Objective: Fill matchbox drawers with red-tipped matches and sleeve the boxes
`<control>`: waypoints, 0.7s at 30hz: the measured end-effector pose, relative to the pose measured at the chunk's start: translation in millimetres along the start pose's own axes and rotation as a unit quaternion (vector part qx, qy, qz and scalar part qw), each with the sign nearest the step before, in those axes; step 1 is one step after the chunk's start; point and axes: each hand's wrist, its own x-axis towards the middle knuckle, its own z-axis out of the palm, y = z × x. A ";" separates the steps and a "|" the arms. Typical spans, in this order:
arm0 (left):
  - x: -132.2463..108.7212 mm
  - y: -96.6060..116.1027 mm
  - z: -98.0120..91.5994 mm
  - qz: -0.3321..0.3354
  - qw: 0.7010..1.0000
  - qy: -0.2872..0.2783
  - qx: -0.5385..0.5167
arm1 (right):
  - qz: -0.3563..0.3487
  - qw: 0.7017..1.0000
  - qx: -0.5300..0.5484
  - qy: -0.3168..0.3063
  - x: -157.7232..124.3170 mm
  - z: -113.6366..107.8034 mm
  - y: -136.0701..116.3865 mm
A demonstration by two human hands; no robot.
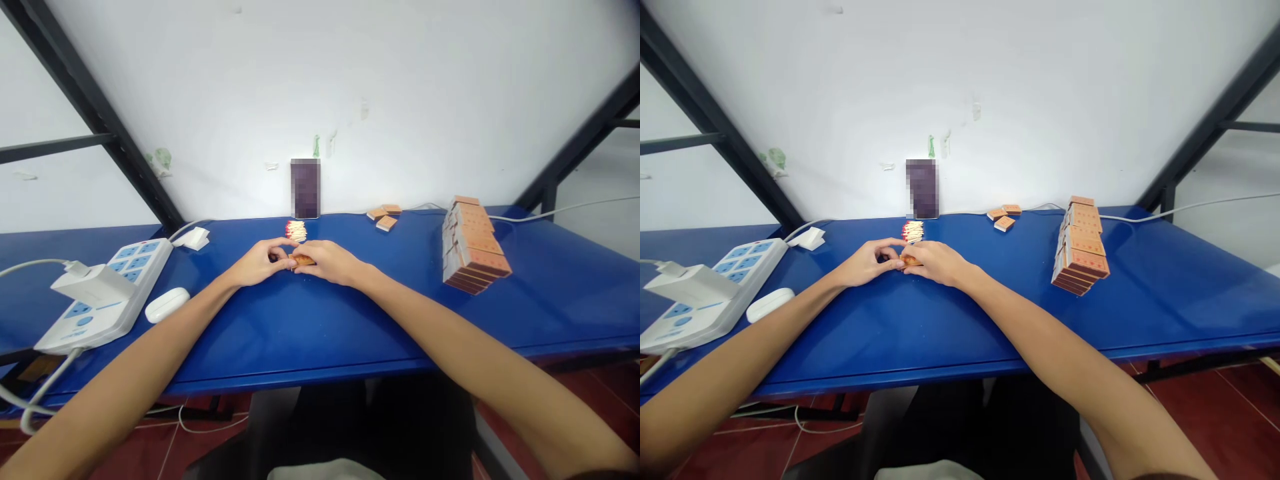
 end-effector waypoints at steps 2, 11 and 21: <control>0.6 -0.6 -0.7 0.001 1.000 -0.001 -0.006 | -0.004 1.000 0.008 0.005 0.0 -0.2 1.2; 3.5 -3.7 2.4 -0.004 1.000 0.014 -0.022 | 0.030 1.000 0.007 -0.006 0.5 -1.9 -7.5; -1.3 3.2 -20.1 -0.074 0.916 0.178 0.352 | 0.286 0.919 -0.216 -0.164 -15.1 -58.0 17.7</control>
